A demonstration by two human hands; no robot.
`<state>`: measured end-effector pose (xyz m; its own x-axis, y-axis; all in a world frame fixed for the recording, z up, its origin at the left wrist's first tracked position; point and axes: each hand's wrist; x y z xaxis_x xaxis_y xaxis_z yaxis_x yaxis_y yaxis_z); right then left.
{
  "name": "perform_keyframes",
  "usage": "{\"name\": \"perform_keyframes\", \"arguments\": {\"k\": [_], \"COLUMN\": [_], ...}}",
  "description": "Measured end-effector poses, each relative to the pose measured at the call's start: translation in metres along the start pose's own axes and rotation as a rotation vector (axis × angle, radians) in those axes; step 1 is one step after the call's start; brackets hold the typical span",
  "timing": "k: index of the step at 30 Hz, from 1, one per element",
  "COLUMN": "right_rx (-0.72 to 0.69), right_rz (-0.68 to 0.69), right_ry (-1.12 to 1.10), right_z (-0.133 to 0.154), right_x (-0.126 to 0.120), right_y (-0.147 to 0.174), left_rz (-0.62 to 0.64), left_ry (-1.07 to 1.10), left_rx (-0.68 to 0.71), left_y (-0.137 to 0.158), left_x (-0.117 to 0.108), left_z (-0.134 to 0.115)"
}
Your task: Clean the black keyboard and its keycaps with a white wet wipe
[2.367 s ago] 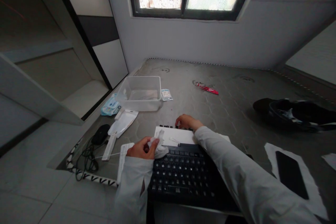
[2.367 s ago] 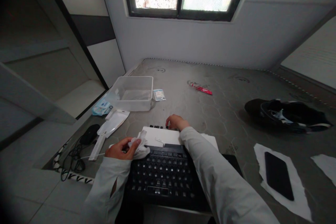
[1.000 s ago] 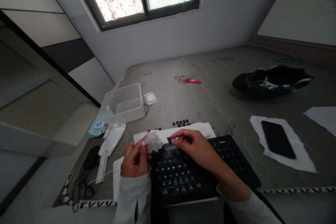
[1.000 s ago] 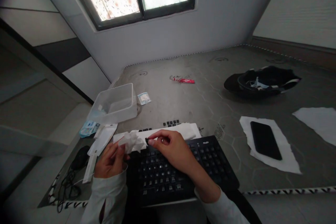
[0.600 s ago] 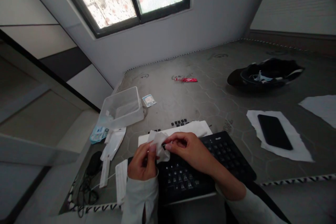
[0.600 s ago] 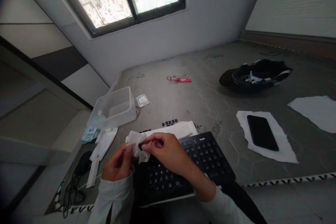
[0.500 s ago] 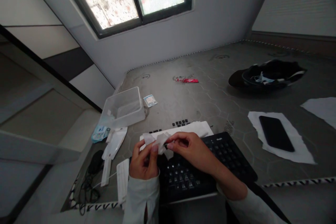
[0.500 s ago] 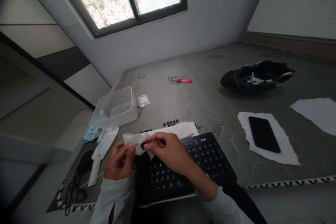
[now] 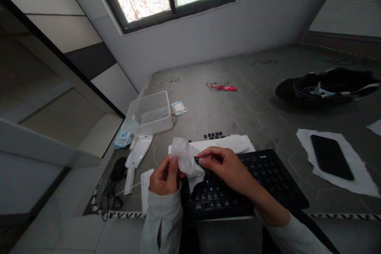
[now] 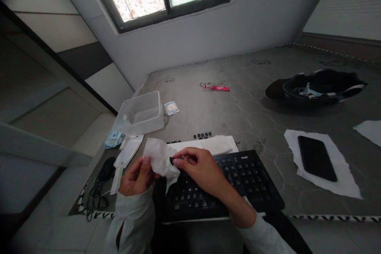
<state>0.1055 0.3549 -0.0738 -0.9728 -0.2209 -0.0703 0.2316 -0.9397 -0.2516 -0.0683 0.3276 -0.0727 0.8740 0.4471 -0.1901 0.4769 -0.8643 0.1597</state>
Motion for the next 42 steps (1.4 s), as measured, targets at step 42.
{"name": "perform_keyframes", "arguments": {"k": [42], "right_rx": [-0.152], "right_rz": [-0.014], "right_ry": [0.058], "right_z": [-0.007], "right_x": [0.008], "right_y": [0.013], "left_rz": [0.375], "left_ry": [0.4], "left_rx": [0.019], "left_y": [0.009], "left_x": [0.021], "left_z": [0.005]}}
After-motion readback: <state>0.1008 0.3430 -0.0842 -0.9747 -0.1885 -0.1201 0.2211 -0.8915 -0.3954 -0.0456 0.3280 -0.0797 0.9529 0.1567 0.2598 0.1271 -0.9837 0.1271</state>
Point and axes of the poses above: each hand's wrist, its own y-axis away from the middle knuckle, its own x-axis out of the palm, z = x × y, and after that the axes turned 14 degrees about -x, right-handed
